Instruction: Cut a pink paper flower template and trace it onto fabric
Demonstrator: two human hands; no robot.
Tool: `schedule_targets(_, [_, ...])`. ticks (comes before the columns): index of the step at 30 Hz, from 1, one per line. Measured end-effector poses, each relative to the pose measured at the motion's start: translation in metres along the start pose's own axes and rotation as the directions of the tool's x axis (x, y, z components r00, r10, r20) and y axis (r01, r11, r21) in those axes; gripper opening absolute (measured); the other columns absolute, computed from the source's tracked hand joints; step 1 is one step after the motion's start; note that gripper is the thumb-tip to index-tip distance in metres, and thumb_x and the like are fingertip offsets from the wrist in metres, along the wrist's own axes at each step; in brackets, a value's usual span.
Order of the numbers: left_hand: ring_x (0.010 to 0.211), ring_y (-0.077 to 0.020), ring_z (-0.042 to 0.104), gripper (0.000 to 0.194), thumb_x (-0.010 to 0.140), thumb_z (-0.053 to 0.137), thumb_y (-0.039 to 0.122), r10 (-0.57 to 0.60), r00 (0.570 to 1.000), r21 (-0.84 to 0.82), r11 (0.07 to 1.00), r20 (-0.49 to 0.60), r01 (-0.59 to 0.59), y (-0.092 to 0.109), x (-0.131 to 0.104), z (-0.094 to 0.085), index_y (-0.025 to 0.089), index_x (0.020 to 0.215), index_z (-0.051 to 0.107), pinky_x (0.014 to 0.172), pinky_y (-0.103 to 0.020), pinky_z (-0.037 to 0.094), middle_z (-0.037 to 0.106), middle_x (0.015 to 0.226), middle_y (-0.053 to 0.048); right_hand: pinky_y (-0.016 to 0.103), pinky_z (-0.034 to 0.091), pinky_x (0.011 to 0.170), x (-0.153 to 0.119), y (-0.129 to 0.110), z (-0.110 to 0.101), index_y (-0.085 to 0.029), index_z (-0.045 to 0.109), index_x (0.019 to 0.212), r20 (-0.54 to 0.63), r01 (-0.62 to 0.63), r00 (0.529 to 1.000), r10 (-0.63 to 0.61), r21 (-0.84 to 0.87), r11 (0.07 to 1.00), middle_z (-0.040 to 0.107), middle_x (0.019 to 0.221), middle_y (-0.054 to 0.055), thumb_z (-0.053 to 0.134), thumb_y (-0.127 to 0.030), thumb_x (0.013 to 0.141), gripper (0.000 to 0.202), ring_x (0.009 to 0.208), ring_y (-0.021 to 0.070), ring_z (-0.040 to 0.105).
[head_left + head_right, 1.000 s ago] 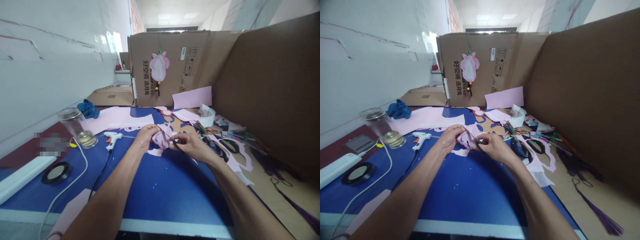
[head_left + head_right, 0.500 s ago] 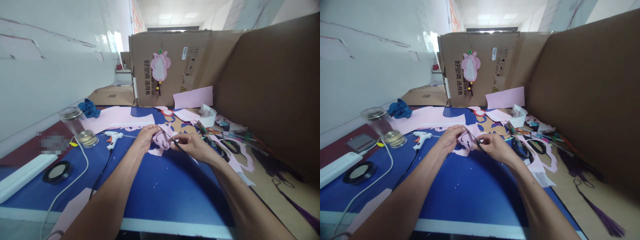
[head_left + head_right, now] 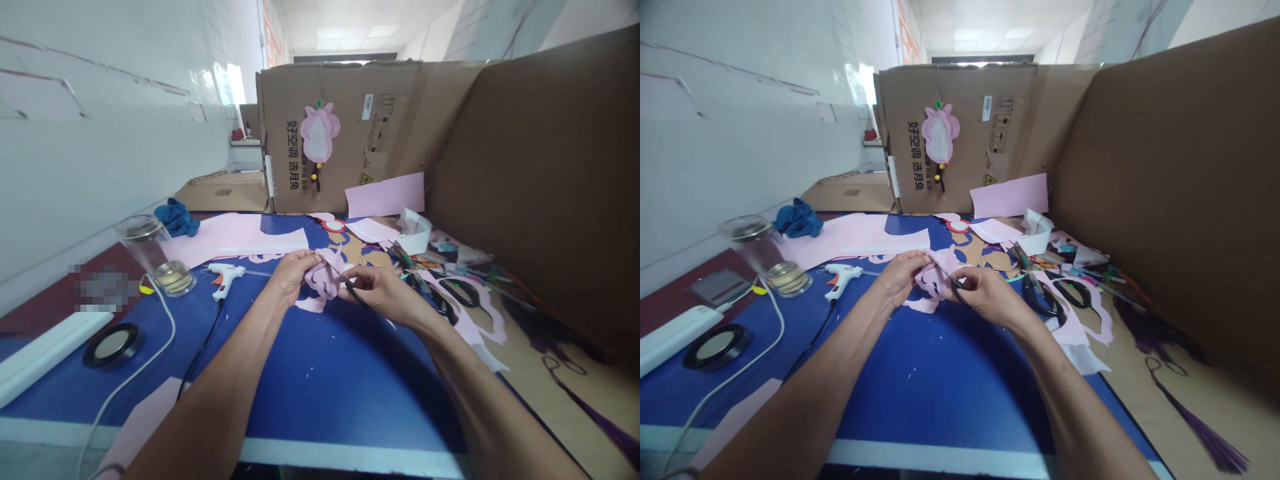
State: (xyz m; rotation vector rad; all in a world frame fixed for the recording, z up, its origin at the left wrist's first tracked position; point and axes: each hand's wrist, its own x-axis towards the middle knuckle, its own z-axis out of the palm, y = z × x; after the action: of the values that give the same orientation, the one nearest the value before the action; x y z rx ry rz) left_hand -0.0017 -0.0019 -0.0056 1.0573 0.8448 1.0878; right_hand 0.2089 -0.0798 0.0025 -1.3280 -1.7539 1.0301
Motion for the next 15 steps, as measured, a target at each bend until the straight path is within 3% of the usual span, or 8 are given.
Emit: schedule_targets(15, [0.051,-0.0099,0.05,0.019,0.067,0.087,0.026,-0.005,1.0,0.008,1.0,0.013,0.005,0.001,-0.0005,-0.0005,0.017,0.068,0.07,0.053,-0.024,0.038,0.061,0.06,0.002,0.031,0.022,0.057,0.0004,0.0025,-0.0009,-0.02,0.082,0.096,-0.016,0.015,1.0,-0.015,-0.038,0.999,0.046,0.063,-0.006,0.085,-0.066,0.083,0.048,0.062,0.0129,0.033])
